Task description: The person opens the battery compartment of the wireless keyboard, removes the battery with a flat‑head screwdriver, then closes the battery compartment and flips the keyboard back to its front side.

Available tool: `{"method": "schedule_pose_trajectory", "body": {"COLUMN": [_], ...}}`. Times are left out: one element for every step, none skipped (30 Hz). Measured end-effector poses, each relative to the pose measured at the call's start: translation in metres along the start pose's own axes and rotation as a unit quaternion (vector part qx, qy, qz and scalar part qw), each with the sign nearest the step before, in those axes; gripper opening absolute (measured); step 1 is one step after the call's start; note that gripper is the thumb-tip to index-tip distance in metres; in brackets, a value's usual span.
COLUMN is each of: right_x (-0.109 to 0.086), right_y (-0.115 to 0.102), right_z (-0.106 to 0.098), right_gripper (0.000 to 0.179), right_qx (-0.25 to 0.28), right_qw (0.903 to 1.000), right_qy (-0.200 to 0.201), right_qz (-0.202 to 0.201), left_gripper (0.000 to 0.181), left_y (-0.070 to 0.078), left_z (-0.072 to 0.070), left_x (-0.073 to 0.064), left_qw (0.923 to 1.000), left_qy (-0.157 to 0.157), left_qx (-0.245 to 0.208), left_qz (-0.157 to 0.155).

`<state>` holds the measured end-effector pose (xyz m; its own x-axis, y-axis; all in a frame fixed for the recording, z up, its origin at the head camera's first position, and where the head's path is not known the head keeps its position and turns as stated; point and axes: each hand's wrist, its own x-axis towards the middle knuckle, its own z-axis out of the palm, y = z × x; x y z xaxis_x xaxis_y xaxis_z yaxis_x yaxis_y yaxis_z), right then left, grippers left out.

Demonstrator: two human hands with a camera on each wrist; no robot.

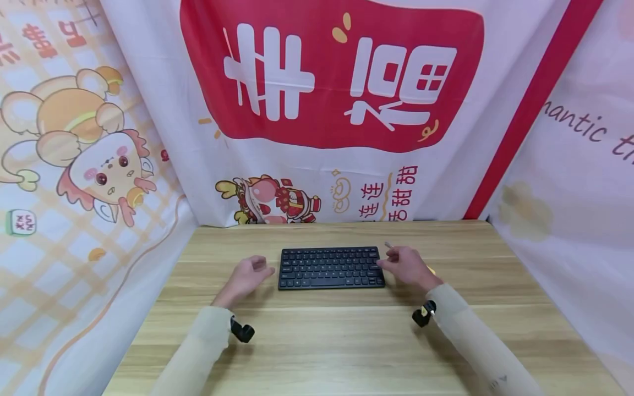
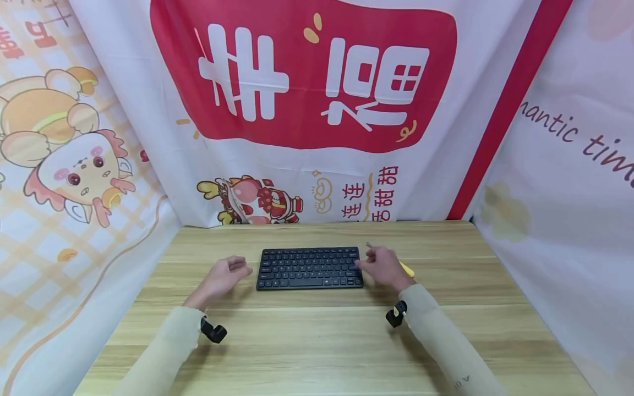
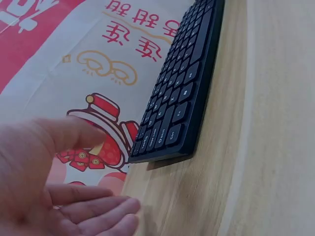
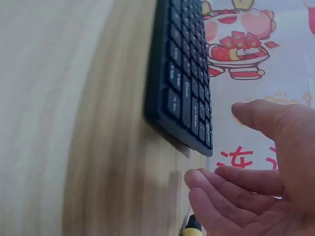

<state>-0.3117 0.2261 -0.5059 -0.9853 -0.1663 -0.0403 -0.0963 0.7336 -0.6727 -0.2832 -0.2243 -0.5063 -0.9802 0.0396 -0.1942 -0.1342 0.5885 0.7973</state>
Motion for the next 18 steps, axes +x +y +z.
{"method": "schedule_pose_trajectory", "body": {"right_x": [0.002,0.003,0.004,0.006,0.006,0.007,0.008,0.009,0.01,0.011,0.012,0.013,0.014,0.015,0.015,0.015,0.015,0.016], "right_y": [0.0,-0.001,-0.001,-0.002,-0.003,-0.005,-0.005,-0.006,-0.007,-0.007,-0.008,-0.008,-0.008,-0.008,-0.009,-0.01,-0.011,-0.011], "right_z": [0.0,0.0,0.0,0.0,-0.001,-0.002,-0.002,-0.002,-0.002,-0.002,-0.002,-0.001,0.0,0.0,0.001,0.001,0.002,0.002], "right_gripper": [0.058,0.058,0.057,0.057,0.055,0.053,0.051,0.048,0.045,0.041,0.04,0.039,0.039,0.038,0.039,0.039,0.04,0.039], "right_qx": [0.001,0.002,0.003,0.004,0.008,0.012,0.017,0.021,0.025,0.029,0.03,0.031,0.03,0.03,0.027,0.026,0.025,0.027], "right_qw": [1.0,0.9999,0.9998,0.9995,0.9991,0.9987,0.9981,0.9975,0.9969,0.9962,0.996,0.9956,0.9955,0.9951,0.9949,0.9948,0.9947,0.9943], "right_qy": [-0.005,-0.009,-0.013,-0.016,-0.02,-0.024,-0.029,-0.03,-0.034,-0.036,-0.039,-0.041,-0.044,-0.046,-0.05,-0.054,-0.057,-0.058], "right_qz": [0.002,0.01,0.017,0.026,0.035,0.043,0.052,0.061,0.066,0.074,0.075,0.078,0.079,0.083,0.083,0.082,0.082,0.086], "left_gripper": [0.068,0.064,0.059,0.055,0.051,0.047,0.044,0.041,0.039,0.037,0.036,0.035,0.034,0.034,0.034,0.034,0.034,0.034], "left_y": [0.0,-0.001,-0.001,0.0,0.0,0.001,0.001,0.001,0.002,0.002,0.002,0.002,0.003,0.003,0.004,0.004,0.006,0.007], "left_z": [0.0,0.0,0.0,0.001,0.001,0.002,0.002,0.002,0.003,0.003,0.004,0.005,0.006,0.007,0.008,0.009,0.01,0.011], "left_x": [0.001,0.002,0.004,0.006,0.008,0.009,0.011,0.013,0.014,0.015,0.016,0.017,0.018,0.019,0.02,0.021,0.022,0.023], "left_qw": [0.9999,0.9997,0.9993,0.9991,0.9988,0.9986,0.9984,0.9983,0.9982,0.998,0.9976,0.9972,0.9967,0.9965,0.9961,0.9957,0.9954,0.9954], "left_qy": [0.006,0.012,0.019,0.022,0.024,0.024,0.024,0.023,0.02,0.015,0.009,0.004,-0.001,-0.007,-0.011,-0.013,-0.015,-0.016], "left_qx": [-0.002,-0.002,-0.001,0.0,-0.002,-0.005,-0.014,-0.021,-0.029,-0.038,-0.049,-0.059,-0.065,-0.069,-0.072,-0.076,-0.078,-0.075], "left_qz": [-0.011,-0.021,-0.031,-0.037,-0.043,-0.046,-0.049,-0.049,-0.049,-0.048,-0.047,-0.046,-0.047,-0.047,-0.049,-0.051,-0.054,-0.057]}}
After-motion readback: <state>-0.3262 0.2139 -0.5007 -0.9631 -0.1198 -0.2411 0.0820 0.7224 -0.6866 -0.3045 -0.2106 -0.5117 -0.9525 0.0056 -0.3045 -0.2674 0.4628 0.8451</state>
